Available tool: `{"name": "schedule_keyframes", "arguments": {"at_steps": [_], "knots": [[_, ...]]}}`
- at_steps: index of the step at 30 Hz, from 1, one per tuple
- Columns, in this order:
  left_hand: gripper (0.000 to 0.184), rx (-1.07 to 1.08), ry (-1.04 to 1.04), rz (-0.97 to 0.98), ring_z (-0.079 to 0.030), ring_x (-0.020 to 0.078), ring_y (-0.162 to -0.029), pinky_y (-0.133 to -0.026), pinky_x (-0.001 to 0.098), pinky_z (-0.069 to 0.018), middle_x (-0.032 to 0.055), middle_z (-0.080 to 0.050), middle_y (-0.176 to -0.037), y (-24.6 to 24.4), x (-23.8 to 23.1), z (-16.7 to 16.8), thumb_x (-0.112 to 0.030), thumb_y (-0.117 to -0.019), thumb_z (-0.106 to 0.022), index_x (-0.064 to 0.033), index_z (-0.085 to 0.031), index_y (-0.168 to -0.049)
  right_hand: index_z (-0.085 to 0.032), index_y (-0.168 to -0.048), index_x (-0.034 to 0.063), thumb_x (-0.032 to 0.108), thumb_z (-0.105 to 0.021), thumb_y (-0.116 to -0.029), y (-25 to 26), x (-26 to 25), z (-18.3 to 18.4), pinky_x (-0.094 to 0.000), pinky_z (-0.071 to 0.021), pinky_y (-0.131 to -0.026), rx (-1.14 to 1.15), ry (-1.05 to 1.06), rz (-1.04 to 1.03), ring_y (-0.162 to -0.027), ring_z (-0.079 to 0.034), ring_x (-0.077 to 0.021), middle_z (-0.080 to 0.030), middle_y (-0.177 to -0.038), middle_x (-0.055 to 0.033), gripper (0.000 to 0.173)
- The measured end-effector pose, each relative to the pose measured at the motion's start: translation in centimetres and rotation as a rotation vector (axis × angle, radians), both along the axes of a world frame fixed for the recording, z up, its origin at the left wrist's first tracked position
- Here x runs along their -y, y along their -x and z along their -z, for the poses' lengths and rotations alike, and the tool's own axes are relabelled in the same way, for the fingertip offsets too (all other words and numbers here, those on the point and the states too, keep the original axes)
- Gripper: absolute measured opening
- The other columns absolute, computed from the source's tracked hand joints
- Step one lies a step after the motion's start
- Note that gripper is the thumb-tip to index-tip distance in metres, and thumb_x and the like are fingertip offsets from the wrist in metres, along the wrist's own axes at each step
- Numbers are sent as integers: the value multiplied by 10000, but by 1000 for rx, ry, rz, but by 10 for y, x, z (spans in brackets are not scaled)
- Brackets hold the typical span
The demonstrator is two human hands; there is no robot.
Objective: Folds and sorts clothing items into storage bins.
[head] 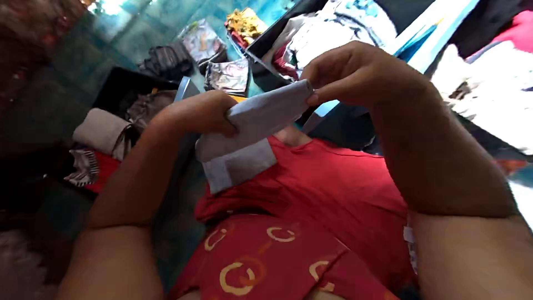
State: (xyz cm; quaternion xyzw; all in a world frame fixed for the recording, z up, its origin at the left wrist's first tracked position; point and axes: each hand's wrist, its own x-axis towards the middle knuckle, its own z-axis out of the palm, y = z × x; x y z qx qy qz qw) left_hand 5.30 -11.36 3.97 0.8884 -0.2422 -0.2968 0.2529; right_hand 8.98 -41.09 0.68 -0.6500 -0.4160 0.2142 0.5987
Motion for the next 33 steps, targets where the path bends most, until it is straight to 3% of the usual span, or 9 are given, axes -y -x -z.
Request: {"name": "schedule_keyframes", "arguments": {"at_steps": [4, 6, 9, 13, 15, 18, 21, 25, 33], "knots": [[53, 64, 34, -165, -595, 82, -610, -586, 341, -505, -2, -648, -691, 26, -48, -4, -94, -859, -737, -77, -697, -827, -624, -1014, 150, 22, -570, -938, 18, -31, 2, -224, -597, -740, -80, -144, 26, -802, -675, -7, -699, -889, 103, 158], [101, 57, 262, -222, -641, -42, -632, -582, 184, -565, -111, -697, -735, 40, -70, -6, -93, -808, -706, -153, -699, -889, -614, -1024, 145, 27, -525, -957, 27, -44, -1, -252, -606, -687, -227, -246, 42, -776, -684, -47, -705, -895, 60, 162], [252, -91, 488, -359, -682, -32, -688, -626, 178, -600, -112, -742, -816, 57, -81, 3, -32, -778, -683, -178, -706, -982, -571, -1030, 149, 50, -439, -966, 40, -59, 8, -277, -602, -616, -475, -262, 134, -717, -683, -76, -699, -868, 29, 177], [297, -244, 89, -523, -695, 207, -809, -754, 424, -596, 126, -714, -954, 51, -77, 79, -110, -910, -741, -25, -647, -1179, -547, -1177, 61, 138, -439, -1054, 46, -64, 85, -355, -609, -680, -755, 118, 350, -752, -694, -149, -687, -901, -58, 181], [549, -110, -147, -552, -635, 395, -1122, -969, 611, -509, 256, -630, -1241, 51, -74, 118, -242, -911, -792, -19, -568, -1359, -509, -1370, 43, 294, -433, -1100, 44, -59, 133, -439, -599, -803, -875, 274, 354, -932, -699, -228, -670, -1115, -142, 376], [588, 267, -104, -539, -496, 443, -1332, -1093, 612, -426, 277, -529, -1407, 65, -47, 114, -287, -906, -781, -3, -574, -1378, -504, -1424, 95, 367, -465, -1082, 45, -55, 158, -491, -603, -791, -962, 287, 345, -956, -710, -283, -686, -1135, -164, 438], [350, 482, 125, -281, -596, 351, -1214, -1044, 517, -495, 209, -643, -1239, 89, 4, 117, -212, -902, -749, 6, -680, -1166, -492, -1370, 61, 237, -560, -1050, 51, -46, 153, -443, -605, -751, -938, 316, 243, -906, -708, -249, -688, -1105, -157, 372], [344, 443, 74, 5, -636, 369, -1115, -941, 575, -508, 176, -672, -1175, 98, 50, 150, -244, -874, -779, -59, -718, -1158, -458, -1379, 33, 43, -565, -1005, 54, -42, 145, -383, -577, -749, -916, 357, 182, -869, -658, -188, -639, -1062, -127, 389], [189, 381, 249, -343, -673, 215, -804, -756, 381, -583, 137, -679, -901, 102, 56, 144, -141, -976, -630, 21, -720, -1008, -530, -1280, 43, 150, -430, -1092, 53, -45, 126, -329, -588, -674, -974, 240, 192, -796, -688, -156, -678, -988, -94, 239]]}}
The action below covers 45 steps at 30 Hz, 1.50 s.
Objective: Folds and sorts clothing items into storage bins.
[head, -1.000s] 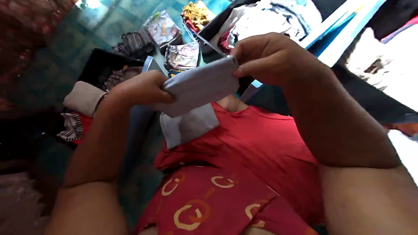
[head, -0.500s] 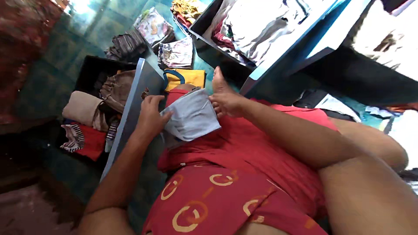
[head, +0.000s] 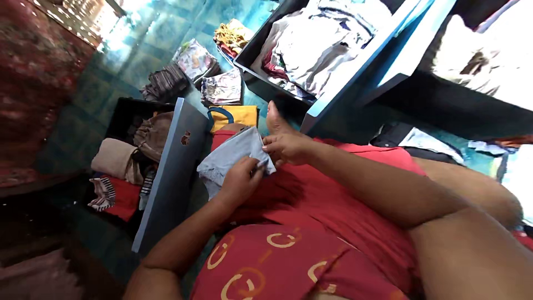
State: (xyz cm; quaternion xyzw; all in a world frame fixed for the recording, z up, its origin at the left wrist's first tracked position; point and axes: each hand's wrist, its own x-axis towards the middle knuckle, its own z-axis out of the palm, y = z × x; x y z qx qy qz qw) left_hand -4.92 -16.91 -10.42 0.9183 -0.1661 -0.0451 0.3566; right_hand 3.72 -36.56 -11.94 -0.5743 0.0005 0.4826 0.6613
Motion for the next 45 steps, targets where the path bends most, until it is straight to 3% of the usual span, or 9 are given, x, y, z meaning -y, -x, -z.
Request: {"name": "schedule_keyframes", "arguments": {"at_steps": [6, 16, 19, 24, 28, 31, 36, 40, 45], "knots": [[97, 41, 321, -216, -590, 56, -659, -620, 216, -538, 46, -627, -803, 11, -8, -6, -90, -978, -628, 5, -644, -973, -370, -1447, 43, -44, -566, -938, 12, -4, -18, -341, -600, -681, 39, -81, 81, -748, -665, -146, -634, -942, -73, 553], [416, 184, 66, -104, -633, 213, -851, -769, 348, -570, 157, -629, -987, 21, 2, -16, -220, -841, -824, 42, -632, -1100, -225, -1533, 57, -128, -700, -811, 45, -22, -43, -358, -627, -685, 66, -122, 290, -722, -691, -202, -645, -895, -135, 884], [205, 121, 87, -73, -626, 211, -902, -814, 349, -550, 147, -617, -1000, 17, -2, -24, -48, -935, -599, 31, -615, -1123, -296, -1511, -21, 15, -804, -793, 40, -12, -55, -310, -607, -693, 456, -11, 91, -700, -670, -145, -661, -873, -106, 880], [142, 129, 39, 179, -652, 271, -1019, -929, 423, -541, 158, -668, -1008, 0, -21, -70, 25, -938, -547, 26, -666, -1014, -539, -1466, 71, 265, -943, -656, 24, -11, -86, -775, -227, -1141, 1465, 304, -256, -1310, -540, -417, -605, -1366, -200, 926], [50, 368, 14, 304, -641, 243, -1065, -947, 366, -539, 137, -662, -1053, -10, -33, -120, -23, -928, -617, -33, -666, -926, -676, -1240, 44, 136, -769, -879, 22, -37, -126, -505, -516, -964, 1234, 233, -317, -983, -687, -194, -723, -1057, -94, 385], [67, 518, 227, 186, -577, 160, -1123, -982, 256, -485, 125, -595, -1124, -24, -58, -138, -11, -926, -601, -24, -619, -989, -707, -938, 66, 114, -615, -1002, 3, -41, -166, -240, -517, -466, 892, 178, -335, -515, -579, -62, -655, -716, -12, 122], [259, 452, 702, 48, -609, 110, -1033, -857, 266, -542, 78, -601, -1147, -63, -75, -103, -3, -865, -597, -17, -587, -1123, -649, -809, 159, 137, -530, -1010, -25, -63, -194, -249, -434, -601, 930, 433, -358, -692, -551, -37, -583, -761, 47, 235], [910, 69, 847, 126, -589, 138, -1205, -1004, 327, -516, 125, -591, -1355, -94, -82, -89, -455, -865, -732, 48, -328, -1507, -654, -897, 101, 133, -443, -1037, -52, -81, -186, -261, -512, -569, 644, 396, -300, -642, -616, -72, -640, -732, -3, 255], [491, -67, 818, 209, -676, 115, -909, -797, 283, -603, 120, -640, -1088, -121, -91, -109, 41, -886, -662, 37, -477, -1341, -626, -1054, 143, 301, -587, -1019, -71, -81, -169, -264, -578, -635, 840, 348, -222, -721, -658, -43, -678, -829, 37, 167]]}}
